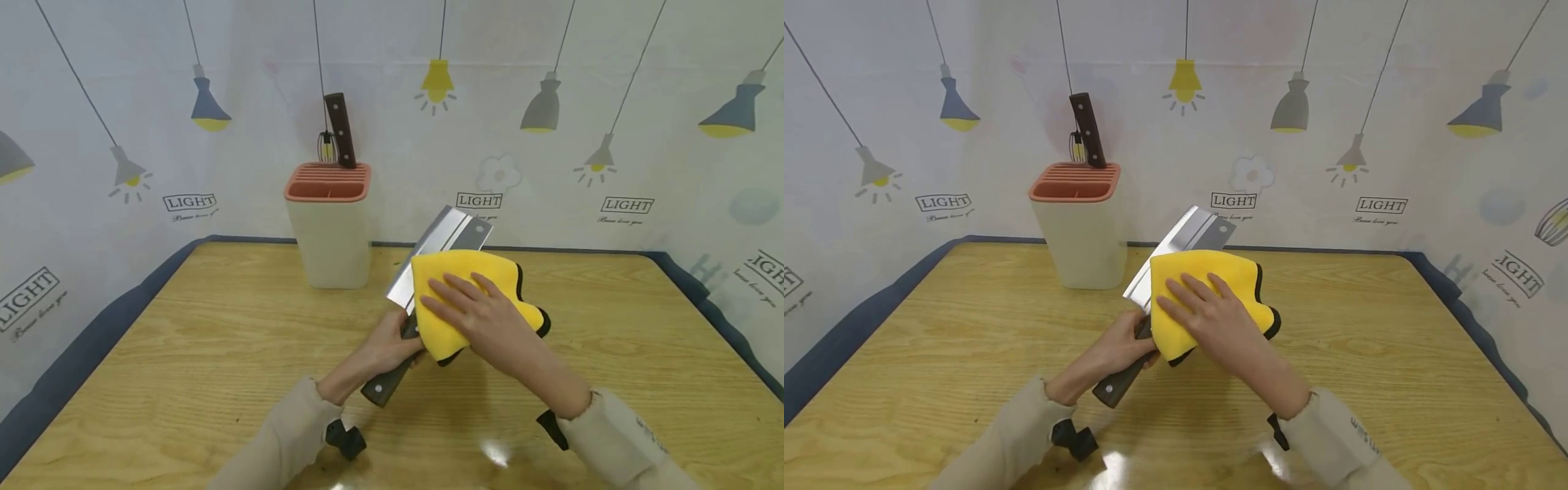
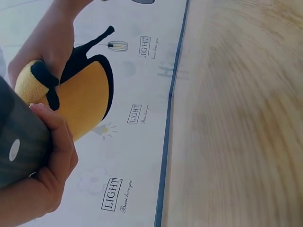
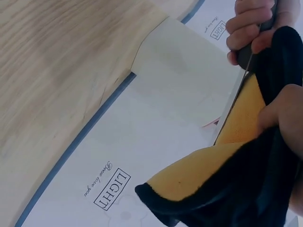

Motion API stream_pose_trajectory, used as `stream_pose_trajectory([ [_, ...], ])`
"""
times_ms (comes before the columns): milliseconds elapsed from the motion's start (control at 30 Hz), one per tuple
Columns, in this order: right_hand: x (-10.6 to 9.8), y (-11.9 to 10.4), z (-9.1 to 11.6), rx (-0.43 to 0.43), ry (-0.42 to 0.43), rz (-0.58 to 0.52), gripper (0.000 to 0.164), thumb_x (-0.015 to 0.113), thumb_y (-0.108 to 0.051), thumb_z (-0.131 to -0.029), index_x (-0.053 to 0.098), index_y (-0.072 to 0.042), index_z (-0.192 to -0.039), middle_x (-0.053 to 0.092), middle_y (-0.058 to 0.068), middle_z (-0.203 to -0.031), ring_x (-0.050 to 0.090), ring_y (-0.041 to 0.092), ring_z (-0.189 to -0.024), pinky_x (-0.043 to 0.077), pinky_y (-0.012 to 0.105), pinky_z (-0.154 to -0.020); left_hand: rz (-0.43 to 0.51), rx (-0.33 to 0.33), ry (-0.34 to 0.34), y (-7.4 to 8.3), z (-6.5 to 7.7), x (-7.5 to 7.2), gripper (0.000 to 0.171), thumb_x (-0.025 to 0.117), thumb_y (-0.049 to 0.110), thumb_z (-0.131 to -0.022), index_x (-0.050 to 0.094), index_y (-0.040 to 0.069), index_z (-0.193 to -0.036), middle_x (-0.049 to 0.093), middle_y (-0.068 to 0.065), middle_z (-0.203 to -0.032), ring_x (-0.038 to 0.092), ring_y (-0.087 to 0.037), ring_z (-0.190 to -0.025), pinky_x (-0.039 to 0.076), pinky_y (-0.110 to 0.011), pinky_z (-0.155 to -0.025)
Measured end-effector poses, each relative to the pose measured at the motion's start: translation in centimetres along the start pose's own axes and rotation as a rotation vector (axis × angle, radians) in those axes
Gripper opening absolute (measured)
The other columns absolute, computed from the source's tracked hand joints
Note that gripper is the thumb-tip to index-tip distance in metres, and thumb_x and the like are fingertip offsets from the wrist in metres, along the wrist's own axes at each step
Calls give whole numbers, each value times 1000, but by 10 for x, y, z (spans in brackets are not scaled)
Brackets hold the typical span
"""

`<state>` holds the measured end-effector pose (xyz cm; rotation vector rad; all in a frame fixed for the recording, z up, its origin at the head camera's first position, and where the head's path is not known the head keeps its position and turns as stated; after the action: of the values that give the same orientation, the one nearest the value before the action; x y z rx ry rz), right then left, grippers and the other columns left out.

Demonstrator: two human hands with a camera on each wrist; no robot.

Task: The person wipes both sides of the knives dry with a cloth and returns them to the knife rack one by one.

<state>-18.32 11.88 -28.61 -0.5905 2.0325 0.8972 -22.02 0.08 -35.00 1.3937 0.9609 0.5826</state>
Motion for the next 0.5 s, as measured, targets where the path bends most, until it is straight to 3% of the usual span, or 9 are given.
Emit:
stream_pose_trajectory([
  [167, 4, 10, 1, 48, -4, 34, 73, 79, -3, -60, 50, -12, -127, 46, 10, -131, 41, 29, -121, 35, 48, -96, -24, 4, -26, 1, 1, 0, 5, 52, 0, -81, 49, -4, -82, 52, -4, -58, 47, -9, -46, 41, -20, -44],
  [500, 8, 35, 7, 155, -16, 32, 77, 78, 6, -57, 48, -8, -127, 44, 15, -132, 39, 31, -121, 36, 50, -93, -88, 35, -72, -3, 5, -1, 7, 53, 1, -82, 49, -1, -76, 49, -1, -52, 45, -8, -43, 39, -20, -41],
])
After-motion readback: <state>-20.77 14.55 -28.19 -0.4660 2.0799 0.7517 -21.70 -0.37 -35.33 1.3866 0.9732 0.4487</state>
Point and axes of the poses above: each hand's wrist, its own z-axis away from the middle knuckle, its own x-axis out of the palm, y = z × x, the point moved 5 cm from there along -z, towards the middle knuckle
